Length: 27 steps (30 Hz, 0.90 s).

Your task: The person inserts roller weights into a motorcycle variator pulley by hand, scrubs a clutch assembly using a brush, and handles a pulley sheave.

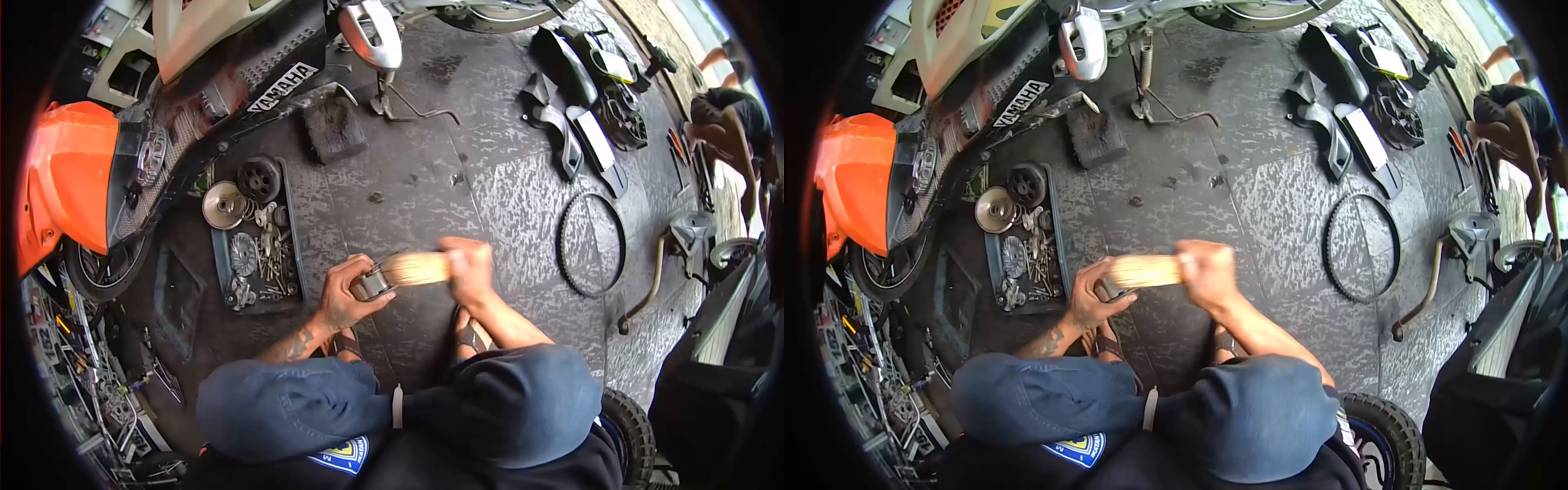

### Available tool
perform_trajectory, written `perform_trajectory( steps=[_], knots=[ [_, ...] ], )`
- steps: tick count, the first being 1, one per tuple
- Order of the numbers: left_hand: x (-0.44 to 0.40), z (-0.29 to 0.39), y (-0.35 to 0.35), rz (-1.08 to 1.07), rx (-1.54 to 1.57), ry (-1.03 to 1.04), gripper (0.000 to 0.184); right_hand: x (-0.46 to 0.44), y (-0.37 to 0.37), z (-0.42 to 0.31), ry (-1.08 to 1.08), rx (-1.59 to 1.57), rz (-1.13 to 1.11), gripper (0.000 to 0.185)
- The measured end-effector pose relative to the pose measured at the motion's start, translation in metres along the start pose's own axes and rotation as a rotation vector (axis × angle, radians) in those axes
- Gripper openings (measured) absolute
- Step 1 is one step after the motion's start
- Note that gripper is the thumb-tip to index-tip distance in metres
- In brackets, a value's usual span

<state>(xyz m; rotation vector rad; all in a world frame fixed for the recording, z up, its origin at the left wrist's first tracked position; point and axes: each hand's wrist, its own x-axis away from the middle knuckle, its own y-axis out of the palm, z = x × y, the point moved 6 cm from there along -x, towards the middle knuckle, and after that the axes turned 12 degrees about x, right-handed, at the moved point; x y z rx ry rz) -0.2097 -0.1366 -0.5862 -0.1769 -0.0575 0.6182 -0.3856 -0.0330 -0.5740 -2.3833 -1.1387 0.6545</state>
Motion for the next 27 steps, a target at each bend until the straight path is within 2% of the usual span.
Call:
perform_trajectory(
  steps=[2, 3, 4, 6, 7, 8, 10, 11, 12, 14, 15, 17, 18, 19, 20, 22, 23, 24, 26, 27],
  knots=[
    [0.0, 0.01, -0.006, 0.049, 0.061, -0.024, 0.031, 0.026, 0.035, 0.05, 0.024, 0.025, -0.075, 0.04],
    [0.0, 0.008, -0.011, 0.055, 0.018, 0.028, 0.03, 0.035, 0.039, 0.089, 0.189, 0.241, -0.227, 0.042],
    [0.004, -0.005, -0.011, 0.059, 0.236, -0.139, 0.03, 0.038, 0.035, 0.095, 0.114, 0.482, -0.384, 0.044],
    [0.001, 0.005, -0.013, 0.005, 0.11, 0.081, 0.029, 0.043, 0.019, 0.099, 0.265, 0.242, -0.208, 0.044],
    [-0.005, 0.002, -0.011, 0.027, 0.154, 0.027, 0.029, 0.034, 0.015, 0.101, 0.331, 0.066, -0.097, 0.044],
    [0.002, 0.006, -0.007, 0.042, 0.202, -0.076, 0.03, 0.017, 0.008, 0.067, 0.237, -0.083, 0.017, 0.041],
    [0.0, 0.004, -0.002, -0.013, 0.117, 0.014, 0.034, -0.003, 0.008, -0.008, -0.126, -0.065, -0.008, 0.038],
    [0.0, 0.006, -0.006, 0.001, 0.09, 0.027, 0.033, 0.01, 0.024, 0.007, -0.126, -0.089, -0.153, 0.034],
    [0.0, 0.013, -0.009, 0.015, 0.064, 0.035, 0.033, 0.026, 0.034, 0.048, -0.015, 0.015, -0.135, 0.035],
    [0.012, -0.006, -0.015, 0.014, -0.023, -0.032, 0.031, 0.03, 0.024, 0.085, 0.123, 0.434, -0.327, 0.036],
    [0.02, -0.009, -0.016, 0.001, 0.028, -0.02, 0.032, 0.038, 0.022, 0.1, 0.147, 0.42, -0.335, 0.036],
    [0.01, -0.007, -0.014, -0.045, 0.072, 0.04, 0.034, 0.014, 0.003, 0.059, 0.025, 0.167, -0.173, 0.033],
    [0.006, 0.009, -0.008, 0.036, 0.11, 0.048, 0.034, 0.005, -0.005, 0.016, -0.035, 0.013, -0.103, 0.032],
    [0.015, 0.006, -0.004, 0.0, 0.099, 0.002, 0.035, 0.0, 0.0, -0.014, -0.112, -0.065, -0.103, 0.03],
    [0.004, 0.006, -0.005, -0.031, 0.072, 0.027, 0.035, 0.008, 0.015, -0.003, -0.087, -0.07, -0.169, 0.032],
    [0.001, 0.019, -0.014, 0.032, -0.007, 0.177, 0.035, 0.021, 0.02, 0.06, 0.118, 0.272, -0.21, 0.037],
    [0.0, 0.008, -0.018, 0.037, 0.03, 0.121, 0.034, 0.03, 0.023, 0.093, 0.092, 0.523, -0.312, 0.042],
    [0.007, 0.009, -0.018, 0.021, 0.075, 0.024, 0.034, 0.048, 0.024, 0.124, 0.18, 0.54, -0.404, 0.045],
    [0.004, 0.016, -0.014, -0.027, 0.063, 0.238, 0.033, 0.03, 0.001, 0.09, 0.28, 0.222, -0.207, 0.043],
    [0.004, 0.012, -0.011, 0.004, 0.09, 0.169, 0.034, 0.013, -0.008, 0.042, 0.177, 0.046, -0.137, 0.039]
  ],
)
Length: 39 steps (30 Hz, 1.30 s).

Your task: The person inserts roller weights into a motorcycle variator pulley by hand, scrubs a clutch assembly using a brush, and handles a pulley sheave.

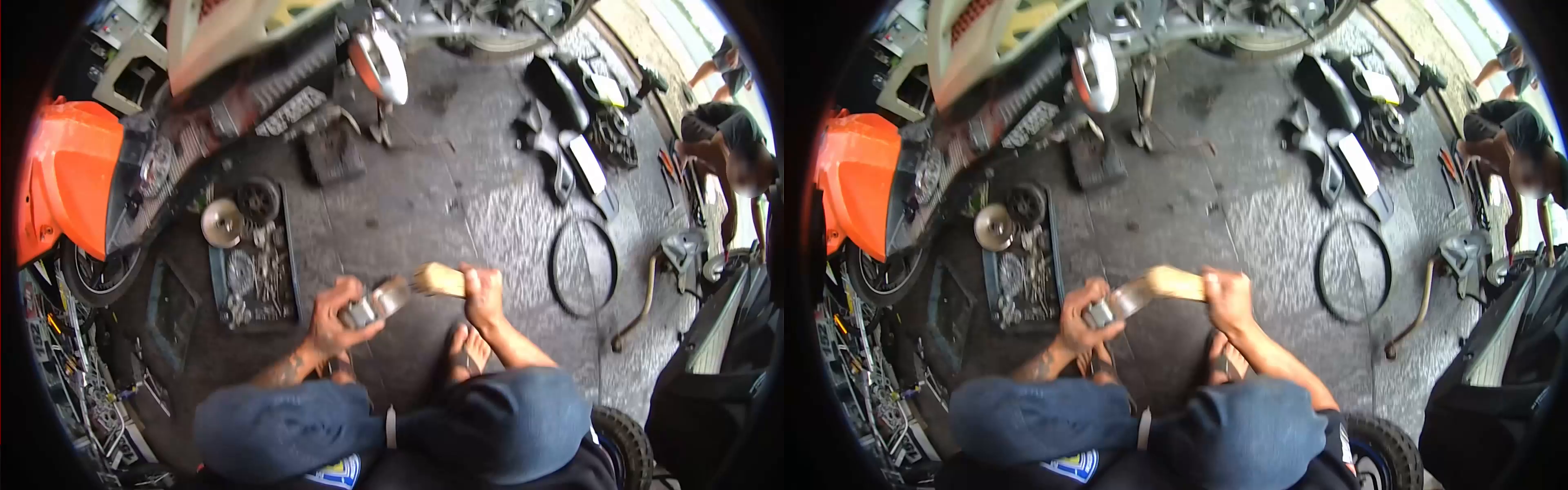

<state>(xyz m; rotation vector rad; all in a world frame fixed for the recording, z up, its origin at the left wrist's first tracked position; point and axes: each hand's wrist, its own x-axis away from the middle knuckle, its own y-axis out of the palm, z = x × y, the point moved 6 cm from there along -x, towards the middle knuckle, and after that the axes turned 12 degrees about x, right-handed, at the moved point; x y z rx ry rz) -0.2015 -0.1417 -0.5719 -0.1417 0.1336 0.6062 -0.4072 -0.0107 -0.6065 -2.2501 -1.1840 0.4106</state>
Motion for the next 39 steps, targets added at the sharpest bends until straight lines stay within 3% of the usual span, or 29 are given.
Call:
perform_trajectory(
  steps=[1, 3, 4, 5, 7, 8, 9, 11, 12, 13, 15, 16, 17, 19, 20, 21, 22, 23, 26, 30, 32, 34, 35, 37, 38, 39],
  knots=[
    [-0.002, 0.002, 0.004, -0.066, -0.122, -0.013, 0.035, -0.001, -0.005, -0.041, -0.233, -0.085, 0.077, 0.034],
    [0.002, -0.001, 0.004, 0.009, -0.022, -0.089, 0.035, 0.0, 0.019, -0.04, -0.291, -0.084, -0.002, 0.035],
    [0.0, 0.003, 0.001, 0.013, -0.027, -0.116, 0.034, 0.004, 0.038, 0.015, -0.018, 0.062, 0.013, 0.041],
    [0.004, -0.003, -0.006, 0.025, -0.064, -0.092, 0.034, 0.001, 0.034, 0.035, 0.114, 0.391, -0.187, 0.047],
    [0.005, -0.004, -0.01, 0.031, 0.036, -0.115, 0.035, 0.01, 0.027, 0.053, 0.113, 0.47, -0.261, 0.05],
    [0.0, 0.003, -0.008, 0.01, -0.026, 0.024, 0.034, 0.008, 0.02, 0.055, 0.151, 0.283, -0.089, 0.052],
    [-0.005, -0.001, -0.005, 0.025, -0.017, 0.013, 0.034, 0.003, 0.013, 0.049, 0.263, 0.011, -0.02, 0.052],
    [-0.003, 0.0, -0.002, -0.001, -0.065, -0.05, 0.033, -0.002, -0.013, -0.04, -0.095, -0.247, 0.143, 0.051],
    [0.0, -0.008, 0.001, -0.059, 0.002, -0.042, 0.031, -0.006, -0.003, -0.069, -0.302, -0.001, 0.122, 0.05],
    [0.0, -0.003, 0.0, -0.067, -0.008, -0.026, 0.031, -0.008, 0.023, -0.038, -0.092, 0.078, -0.078, 0.052],
    [0.004, -0.007, -0.008, 0.054, 0.026, -0.204, 0.029, -0.01, 0.017, 0.018, 0.096, 0.409, -0.205, 0.055],
    [0.012, -0.012, -0.005, 0.15, 0.312, -0.392, 0.026, -0.006, 0.025, 0.047, 0.115, 0.591, -0.325, 0.057],
    [0.015, -0.006, -0.005, 0.148, 0.308, -0.413, 0.026, 0.004, 0.025, 0.061, 0.103, 0.446, -0.236, 0.051],
    [-0.003, 0.011, 0.002, 0.047, 0.367, -0.223, 0.024, 0.01, 0.022, 0.058, 0.148, -0.148, -0.026, 0.043],
    [-0.005, 0.014, 0.005, 0.073, 0.437, -0.248, 0.025, 0.022, 0.033, 0.063, 0.376, -0.481, 0.006, 0.037],
    [-0.012, 0.014, 0.005, 0.083, 0.432, -0.239, 0.025, 0.017, 0.033, 0.043, 0.186, -0.579, 0.016, 0.038],
    [-0.022, 0.021, 0.009, -0.038, 0.451, -0.098, 0.027, 0.014, 0.033, 0.022, -0.006, -0.691, 0.007, 0.042],
    [-0.024, 0.03, 0.014, -0.162, 0.466, 0.02, 0.029, 0.011, 0.016, -0.029, -0.272, -0.856, 0.145, 0.046],
    [-0.031, 0.049, 0.02, -0.251, 0.459, 0.092, 0.038, 0.009, 0.015, -0.04, -0.414, -0.862, 0.031, 0.062],
    [-0.033, 0.055, 0.024, -0.294, 0.475, 0.146, 0.037, 0.013, 0.027, -0.057, -0.347, -1.164, -0.219, 0.054],
    [-0.031, 0.046, 0.024, -0.307, 0.391, 0.104, 0.037, 0.012, 0.033, -0.039, -0.308, -1.114, -0.333, 0.055],
    [-0.033, 0.033, 0.02, -0.321, 0.165, -0.031, 0.047, 0.014, 0.027, -0.024, -0.11, -1.064, -0.217, 0.055],
    [-0.032, 0.027, 0.019, -0.317, 0.091, -0.139, 0.052, 0.011, 0.02, -0.019, -0.121, -0.928, -0.22, 0.052],
    [-0.036, 0.025, 0.024, -0.374, -0.045, -0.178, 0.055, -0.005, -0.007, -0.052, -0.363, -0.162, -0.234, 0.05],
    [-0.033, 0.014, 0.031, -0.437, -0.165, -0.18, 0.055, -0.006, 0.005, -0.05, -0.422, -0.245, -0.23, 0.048],
    [-0.027, 0.0, 0.039, -0.5, -0.283, -0.177, 0.054, -0.006, 0.012, -0.054, -0.458, -0.084, -0.331, 0.049]
  ],
)
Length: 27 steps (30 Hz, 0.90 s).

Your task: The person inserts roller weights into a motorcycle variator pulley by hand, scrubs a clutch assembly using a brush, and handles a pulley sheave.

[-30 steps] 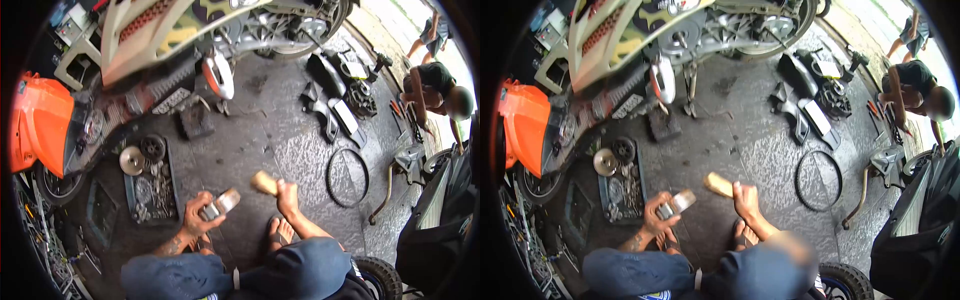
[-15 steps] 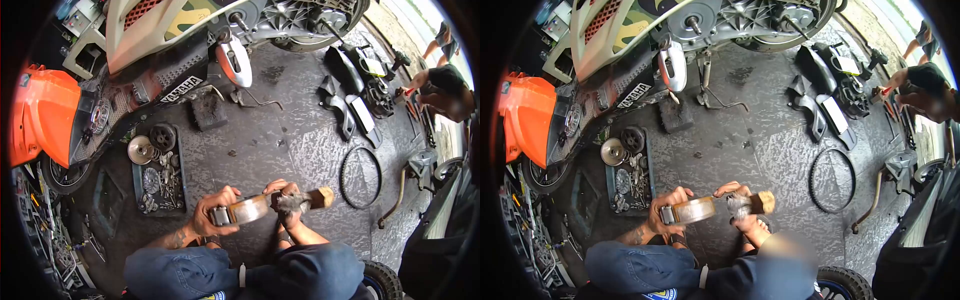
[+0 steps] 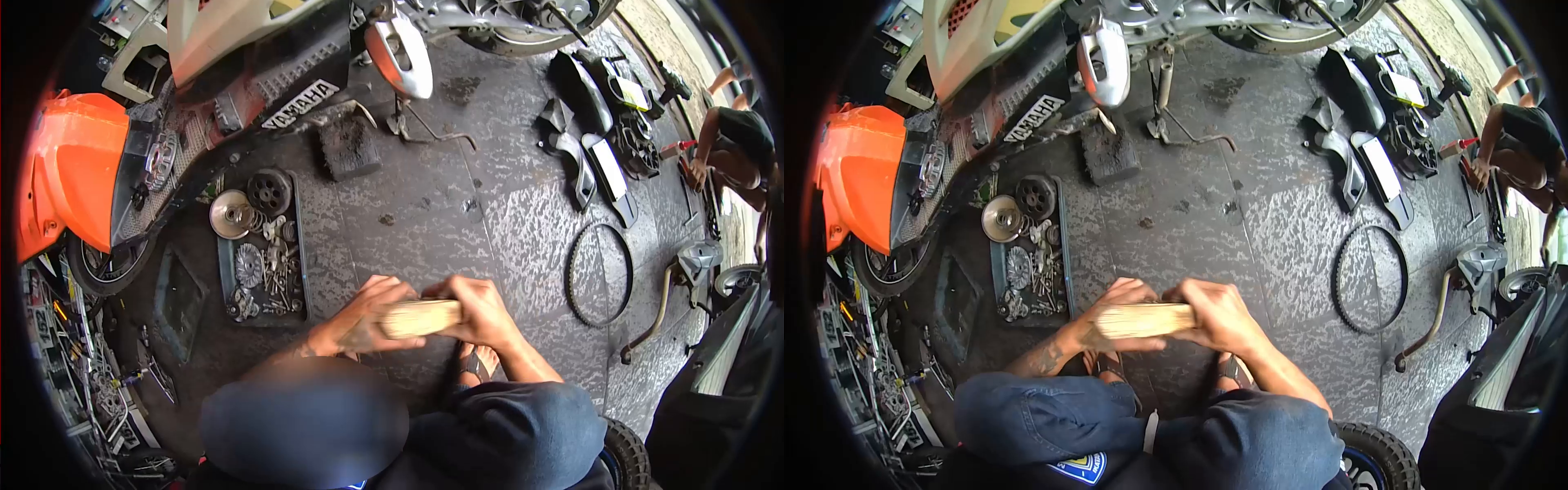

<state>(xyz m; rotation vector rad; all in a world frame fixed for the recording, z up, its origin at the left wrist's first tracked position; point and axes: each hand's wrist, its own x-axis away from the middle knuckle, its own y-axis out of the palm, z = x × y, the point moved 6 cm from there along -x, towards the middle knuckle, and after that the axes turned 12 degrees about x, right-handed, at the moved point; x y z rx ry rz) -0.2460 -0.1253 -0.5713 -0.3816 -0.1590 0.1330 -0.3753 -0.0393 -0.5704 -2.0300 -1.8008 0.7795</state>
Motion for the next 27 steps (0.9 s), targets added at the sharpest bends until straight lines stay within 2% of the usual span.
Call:
perform_trajectory(
  steps=[1, 2, 3, 4, 6, 7, 8, 10, 11, 12, 14, 16, 17, 18, 20, 21, 22, 24, 25, 27],
  knots=[
    [-0.002, -0.02, 0.011, 0.003, 0.014, -0.1, 0.049, -0.001, 0.004, 0.001, 0.084, 0.059, -0.089, 0.051],
    [0.001, -0.018, 0.023, 0.122, -0.167, 0.19, 0.043, -0.003, 0.007, 0.004, 0.162, 0.12, -0.178, 0.052],
    [0.002, -0.025, 0.023, 0.206, -0.001, -0.012, 0.042, -0.003, 0.0, 0.01, 0.188, 0.056, -0.034, 0.054],
    [0.004, -0.034, 0.022, 0.284, 0.162, -0.209, 0.041, -0.007, -0.015, 0.013, 0.113, 0.01, 0.258, 0.053],
    [0.01, -0.044, 0.017, 0.26, 0.089, -0.3, 0.04, 0.005, -0.023, 0.032, 0.276, -0.052, 0.365, 0.06],
    [0.015, -0.047, 0.018, 0.293, 0.136, -0.318, 0.039, 0.009, -0.016, 0.032, 0.307, -0.111, 0.373, 0.066],
    [0.016, -0.052, 0.018, 0.323, 0.175, -0.33, 0.038, 0.007, -0.01, 0.026, 0.263, -0.004, 0.291, 0.054],
    [0.018, -0.047, 0.019, 0.41, 0.157, -0.103, 0.036, 0.003, 0.017, 0.018, 0.222, 0.041, 0.121, 0.043],
    [0.026, -0.06, 0.016, 0.469, 0.243, -0.231, 0.035, 0.02, 0.033, 0.038, 0.32, 0.021, 0.057, 0.034],
    [0.024, -0.037, 0.002, 0.395, 0.224, -0.378, 0.034, 0.039, 0.038, 0.057, 0.333, 0.059, 0.127, 0.039],
    [0.029, -0.033, -0.006, 0.376, 0.139, -0.153, 0.033, 0.065, 0.033, 0.102, 0.585, 0.354, 0.007, 0.045],
    [0.031, -0.024, -0.006, 0.352, 0.164, -0.137, 0.032, 0.076, 0.018, 0.115, 0.711, 0.31, 0.007, 0.051],
    [0.024, -0.023, -0.01, 0.348, 0.175, -0.101, 0.032, 0.076, 0.015, 0.114, 0.706, 0.205, 0.116, 0.052],
    [0.021, -0.024, -0.008, 0.345, 0.182, -0.107, 0.032, 0.062, 0.005, 0.087, 0.683, 0.035, 0.151, 0.044],
    [0.018, -0.025, -0.003, 0.394, 0.124, -0.216, 0.031, 0.024, 0.001, 0.016, 0.237, 0.091, 0.362, 0.033],
    [0.017, -0.025, -0.001, 0.399, 0.133, -0.14, 0.031, 0.016, 0.017, 0.014, 0.218, 0.161, 0.046, 0.025],
    [0.02, -0.023, -0.006, 0.394, 0.125, -0.127, 0.031, 0.023, 0.02, 0.03, 0.335, 0.161, 0.162, 0.031],
    [0.029, -0.023, -0.015, 0.412, 0.141, -0.146, 0.031, 0.041, 0.018, 0.084, 0.69, 0.452, -0.127, 0.039],
    [0.031, -0.021, -0.018, 0.42, 0.175, -0.119, 0.03, 0.058, 0.025, 0.098, 0.65, 0.512, -0.125, 0.046],
    [0.022, -0.015, -0.029, 0.466, 0.125, -0.067, 0.03, 0.055, 0.012, 0.101, 0.689, 0.218, 0.055, 0.043]
  ],
)
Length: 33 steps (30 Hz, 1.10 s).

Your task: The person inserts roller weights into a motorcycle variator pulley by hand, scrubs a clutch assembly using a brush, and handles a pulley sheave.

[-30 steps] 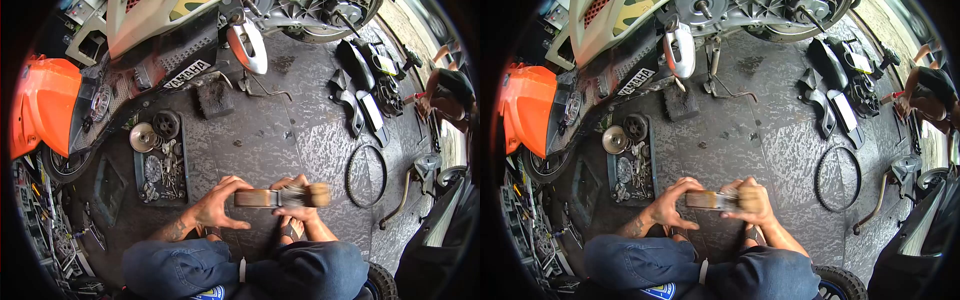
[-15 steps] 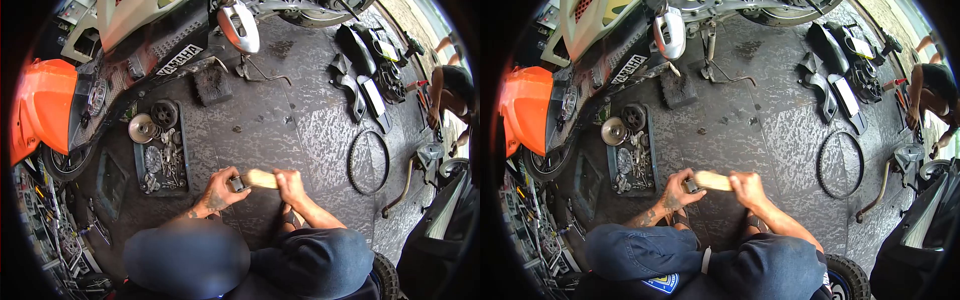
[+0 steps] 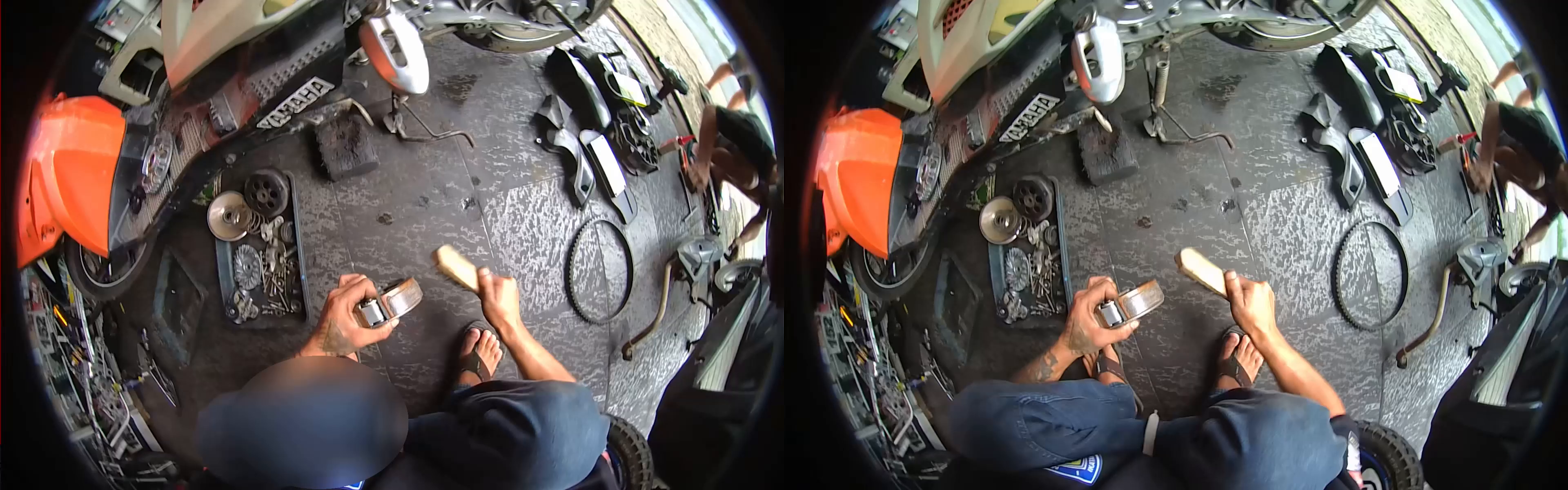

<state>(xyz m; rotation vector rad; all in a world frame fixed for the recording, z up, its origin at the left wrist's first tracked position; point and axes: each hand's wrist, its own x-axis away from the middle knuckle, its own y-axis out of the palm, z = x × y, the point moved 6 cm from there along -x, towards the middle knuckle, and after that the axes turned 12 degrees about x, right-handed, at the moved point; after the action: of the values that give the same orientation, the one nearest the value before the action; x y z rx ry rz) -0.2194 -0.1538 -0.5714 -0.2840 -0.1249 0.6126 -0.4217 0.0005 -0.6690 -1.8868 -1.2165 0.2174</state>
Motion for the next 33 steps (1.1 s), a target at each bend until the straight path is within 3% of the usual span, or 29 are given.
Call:
perform_trajectory(
  steps=[1, 2, 3, 5, 8, 10, 11, 13, 14, 15, 17, 18, 19, 20, 21, 23, 24, 25, 26, 27, 28, 30, 32, 33],
  knots=[
    [0.008, 0.003, 0.002, 0.027, -0.022, 0.015, 0.03, 0.009, -0.01, -0.017, 0.05, -0.182, -0.038, 0.04],
    [0.009, -0.003, 0.004, 0.049, -0.052, 0.003, 0.031, 0.02, -0.019, -0.058, -0.175, -0.411, 0.135, 0.035],
    [0.008, -0.004, 0.006, -0.013, -0.04, 0.031, 0.032, 0.028, -0.031, -0.101, -0.388, -0.221, 0.164, 0.031],
    [0.012, -0.01, 0.003, 0.036, 0.013, 0.011, 0.033, 0.017, 0.002, -0.076, -0.284, -0.204, 0.072, 0.03],
    [0.017, -0.011, -0.004, 0.02, 0.046, 0.058, 0.032, -0.001, 0.007, -0.017, -0.035, 0.102, -0.018, 0.049],
    [0.016, -0.011, -0.004, -0.015, 0.066, 0.063, 0.032, -0.002, -0.002, -0.02, 0.01, -0.013, 0.022, 0.054],
    [0.016, -0.008, -0.001, -0.041, 0.028, 0.1, 0.032, 0.002, -0.012, -0.035, -0.068, -0.161, 0.044, 0.046],
    [0.016, -0.015, 0.006, -0.02, 0.083, -0.051, 0.032, 0.02, -0.032, -0.106, -0.422, -0.349, 0.078, 0.036],
    [0.016, -0.012, 0.003, 0.012, 0.091, -0.01, 0.032, 0.023, -0.018, -0.11, -0.533, -0.255, 0.058, 0.028],
    [0.014, -0.007, -0.002, 0.046, 0.094, 0.047, 0.032, 0.017, 0.002, -0.079, -0.406, -0.237, 0.057, 0.035],
    [0.013, 0.0, -0.008, 0.032, 0.034, 0.107, 0.032, 0.008, 0.014, -0.027, -0.088, 0.126, -0.036, 0.043],
    [0.016, -0.001, -0.008, 0.028, 0.05, 0.084, 0.031, 0.006, 0.015, -0.012, -0.074, 0.248, -0.082, 0.05],
    [0.018, -0.003, -0.009, 0.014, 0.062, 0.06, 0.031, 0.009, 0.014, -0.001, -0.046, 0.138, 0.002, 0.047],
    [0.016, 0.0, -0.007, -0.004, -0.04, 0.151, 0.029, 0.005, 0.004, -0.01, -0.063, 0.016, 0.036, 0.043],
    [0.013, -0.001, -0.002, -0.042, -0.033, 0.115, 0.029, 0.009, -0.016, -0.037, -0.081, -0.101, 0.047, 0.039],
    [0.017, -0.016, 0.013, -0.017, -0.143, 0.081, 0.031, 0.023, -0.035, -0.105, -0.365, -0.18, 0.066, 0.028],
    [0.018, -0.011, 0.02, -0.105, -0.283, 0.239, 0.033, 0.022, -0.023, -0.097, -0.375, -0.134, 0.096, 0.03],
    [0.016, -0.01, 0.012, 0.075, -0.036, 0.014, 0.033, 0.017, -0.003, -0.083, -0.391, -0.085, 0.137, 0.031],
    [0.013, -0.007, 0.008, 0.025, -0.113, 0.052, 0.031, 0.006, 0.011, -0.045, -0.193, 0.012, 0.056, 0.038],
    [0.015, -0.007, 0.006, -0.014, -0.186, 0.072, 0.03, 0.0, 0.005, -0.027, -0.128, 0.264, 0.06, 0.045],
    [0.016, -0.012, 0.003, 0.026, -0.131, -0.033, 0.03, 0.001, 0.004, -0.014, -0.116, 0.255, 0.017, 0.047],
    [0.01, -0.009, 0.003, 0.028, -0.186, 0.041, 0.031, 0.004, -0.002, -0.016, -0.052, 0.103, 0.038, 0.044],
    [0.015, -0.008, 0.012, 0.101, -0.234, 0.091, 0.034, 0.022, -0.015, -0.074, -0.267, -0.1, 0.095, 0.031],
    [0.018, -0.026, 0.015, -0.004, -0.173, 0.116, 0.035, 0.024, -0.019, -0.101, -0.415, -0.139, 0.133, 0.027]
  ],
)
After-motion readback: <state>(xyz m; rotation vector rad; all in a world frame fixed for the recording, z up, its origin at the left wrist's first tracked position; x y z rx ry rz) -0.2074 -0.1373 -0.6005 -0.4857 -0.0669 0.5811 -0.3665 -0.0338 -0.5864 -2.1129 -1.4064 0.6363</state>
